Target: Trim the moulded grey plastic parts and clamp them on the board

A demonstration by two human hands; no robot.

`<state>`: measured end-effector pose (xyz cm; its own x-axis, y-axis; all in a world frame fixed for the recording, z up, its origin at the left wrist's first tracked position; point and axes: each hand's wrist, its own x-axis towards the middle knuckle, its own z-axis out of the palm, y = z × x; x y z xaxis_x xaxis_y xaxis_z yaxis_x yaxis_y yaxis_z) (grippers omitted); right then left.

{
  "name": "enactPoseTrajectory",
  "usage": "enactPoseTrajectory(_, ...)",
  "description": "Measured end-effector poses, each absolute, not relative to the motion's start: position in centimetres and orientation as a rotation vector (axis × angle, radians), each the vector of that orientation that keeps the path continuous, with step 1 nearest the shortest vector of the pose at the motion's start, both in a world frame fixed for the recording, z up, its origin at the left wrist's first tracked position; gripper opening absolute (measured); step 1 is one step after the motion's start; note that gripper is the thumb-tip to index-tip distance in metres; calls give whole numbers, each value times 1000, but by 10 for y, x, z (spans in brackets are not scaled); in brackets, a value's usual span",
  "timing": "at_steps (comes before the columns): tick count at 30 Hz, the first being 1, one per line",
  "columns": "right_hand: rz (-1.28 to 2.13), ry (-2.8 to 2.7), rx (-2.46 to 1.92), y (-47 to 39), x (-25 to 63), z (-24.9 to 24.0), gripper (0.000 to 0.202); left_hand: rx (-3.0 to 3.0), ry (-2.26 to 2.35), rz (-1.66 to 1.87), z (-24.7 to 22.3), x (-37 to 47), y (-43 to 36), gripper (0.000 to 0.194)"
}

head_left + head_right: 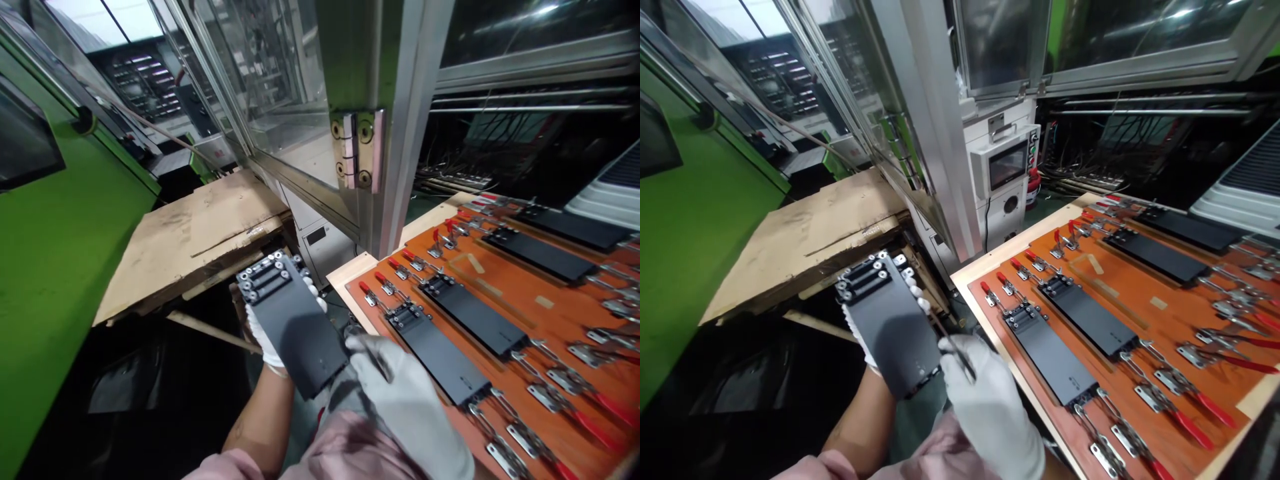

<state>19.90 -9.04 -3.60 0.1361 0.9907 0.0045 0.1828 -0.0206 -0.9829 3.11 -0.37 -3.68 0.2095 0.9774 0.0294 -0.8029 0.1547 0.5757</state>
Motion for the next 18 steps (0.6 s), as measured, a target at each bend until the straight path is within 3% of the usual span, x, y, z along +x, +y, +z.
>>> enactPoseTrajectory(6, 1278, -972, -1265, -47, 170, 0, 38, 564, 332, 1187, -88, 47, -29, 48)
enactPoseTrajectory(13, 1436, -793, -1037, -34, 177, -14, 29, 565, 252, 1075, -92, 33, -35, 37)
enactPoseTrajectory(18, 1328, -895, -1165, -34, 182, -7, 31, 540, 179, 1019, -98, 30, -35, 31)
